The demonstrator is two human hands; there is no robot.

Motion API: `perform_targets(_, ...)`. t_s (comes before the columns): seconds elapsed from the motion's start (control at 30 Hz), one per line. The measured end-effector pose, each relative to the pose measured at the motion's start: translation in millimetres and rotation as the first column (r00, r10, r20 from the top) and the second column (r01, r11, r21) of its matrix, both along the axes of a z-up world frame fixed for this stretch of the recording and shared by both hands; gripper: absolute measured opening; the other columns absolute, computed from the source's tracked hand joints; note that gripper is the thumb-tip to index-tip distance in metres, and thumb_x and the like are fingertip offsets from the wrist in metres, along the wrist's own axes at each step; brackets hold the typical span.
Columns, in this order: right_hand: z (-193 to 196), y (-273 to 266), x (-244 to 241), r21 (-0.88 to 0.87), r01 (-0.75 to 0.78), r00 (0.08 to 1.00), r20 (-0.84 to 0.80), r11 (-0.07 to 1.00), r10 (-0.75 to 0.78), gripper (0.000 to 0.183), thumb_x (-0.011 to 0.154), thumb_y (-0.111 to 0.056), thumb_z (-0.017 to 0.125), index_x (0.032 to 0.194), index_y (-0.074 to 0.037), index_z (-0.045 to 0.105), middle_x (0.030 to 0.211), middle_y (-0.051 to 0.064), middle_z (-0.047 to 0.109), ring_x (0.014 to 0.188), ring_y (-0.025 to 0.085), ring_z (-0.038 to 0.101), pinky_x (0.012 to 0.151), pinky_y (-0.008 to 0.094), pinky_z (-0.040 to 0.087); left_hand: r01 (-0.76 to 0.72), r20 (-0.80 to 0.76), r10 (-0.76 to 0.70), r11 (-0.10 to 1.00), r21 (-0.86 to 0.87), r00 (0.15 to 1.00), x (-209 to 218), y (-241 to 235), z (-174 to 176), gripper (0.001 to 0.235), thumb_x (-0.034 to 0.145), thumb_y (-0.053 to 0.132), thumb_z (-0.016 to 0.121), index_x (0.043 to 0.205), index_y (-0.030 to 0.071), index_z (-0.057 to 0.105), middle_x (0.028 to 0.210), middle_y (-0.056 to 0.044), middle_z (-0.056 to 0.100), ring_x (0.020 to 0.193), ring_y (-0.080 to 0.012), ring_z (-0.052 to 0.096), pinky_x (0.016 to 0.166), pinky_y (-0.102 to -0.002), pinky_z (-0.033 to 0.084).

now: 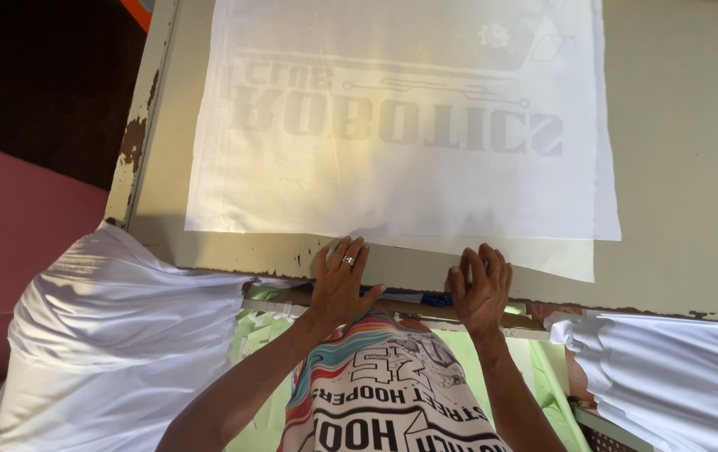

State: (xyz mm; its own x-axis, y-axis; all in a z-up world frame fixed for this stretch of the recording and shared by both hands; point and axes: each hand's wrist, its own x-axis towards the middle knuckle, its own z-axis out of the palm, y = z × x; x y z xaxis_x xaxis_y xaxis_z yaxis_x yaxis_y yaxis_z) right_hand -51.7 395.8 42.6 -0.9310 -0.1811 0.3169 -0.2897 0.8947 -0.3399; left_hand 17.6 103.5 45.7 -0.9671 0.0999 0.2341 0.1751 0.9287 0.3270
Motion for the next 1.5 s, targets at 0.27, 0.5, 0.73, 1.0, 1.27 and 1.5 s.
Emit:
perform_targets(0.27,-2,-19,-32,0.032,0.03,0.999,0.012,0.999,-0.03,0.041,0.101,-0.039,0.068,0.134,-0.015,0.066,0.143,0.011,0.054,0.14,0.041,0.05,0.114,0.065,0.036,-0.041,0.003,0.042,0.998,-0.056,0.999,-45,-14,-8,0.08,0.096,0.068,0.057,0.145,0.005,0.058,0.147,-0.015,0.058,0.142,-0.0333,0.051,0.116,-0.063,0.029)
perform_targets(0.5,-10,-25,-64,0.038,0.038,0.999,0.034,0.999,-0.04,0.04,0.103,-0.042,0.065,0.134,-0.017,0.066,0.143,0.01,0.055,0.14,0.038,0.052,0.114,0.063,0.036,-0.061,0.114,0.067,0.996,-0.059,0.991,-72,-17,-5,0.082,0.094,0.069,0.057,0.147,0.007,0.056,0.153,-0.013,0.054,0.148,-0.031,0.046,0.117,-0.068,0.025)
perform_targets(0.73,-13,-30,-82,0.04,0.055,0.996,0.071,0.998,-0.058,0.041,0.103,-0.043,0.064,0.136,-0.019,0.065,0.145,0.009,0.054,0.143,0.038,0.049,0.115,0.065,0.032,-0.096,0.12,0.096,0.995,-0.006,0.988,-91,-20,5,0.075,0.097,0.065,0.059,0.146,0.008,0.058,0.15,-0.012,0.057,0.147,-0.0289,0.048,0.117,-0.069,0.024)
perform_targets(1.0,-10,-36,-90,0.039,0.073,0.991,0.113,0.997,-0.077,0.041,0.103,-0.045,0.062,0.135,-0.019,0.065,0.146,0.009,0.054,0.144,0.037,0.048,0.116,0.065,0.031,-0.107,0.146,0.108,0.994,-0.018,0.983,-100,-24,2,0.073,0.096,0.066,0.058,0.144,0.011,0.058,0.152,-0.009,0.055,0.148,-0.0264,0.046,0.118,-0.069,0.024)
perform_targets(1.27,-6,-39,-94,0.063,0.099,0.981,0.159,0.993,-0.108,0.042,0.102,-0.044,0.063,0.135,-0.019,0.065,0.147,0.009,0.055,0.145,0.036,0.048,0.117,0.066,0.029,-0.11,0.105,0.113,0.993,-0.035,0.988,-104,-26,3,0.068,0.095,0.064,0.061,0.14,0.012,0.061,0.148,-0.008,0.059,0.145,-0.0256,0.049,0.118,-0.069,0.027)
perform_targets(1.5,-2,-41,-101,0.073,0.088,0.979,0.178,0.993,-0.1,0.041,0.103,-0.044,0.061,0.135,-0.02,0.065,0.146,0.008,0.054,0.145,0.034,0.048,0.116,0.064,0.029,-0.108,0.12,0.114,0.993,-0.053,0.986,-111,-29,0,0.069,0.095,0.065,0.06,0.14,0.013,0.061,0.149,-0.008,0.058,0.146,-0.0253,0.048,0.118,-0.07,0.027)
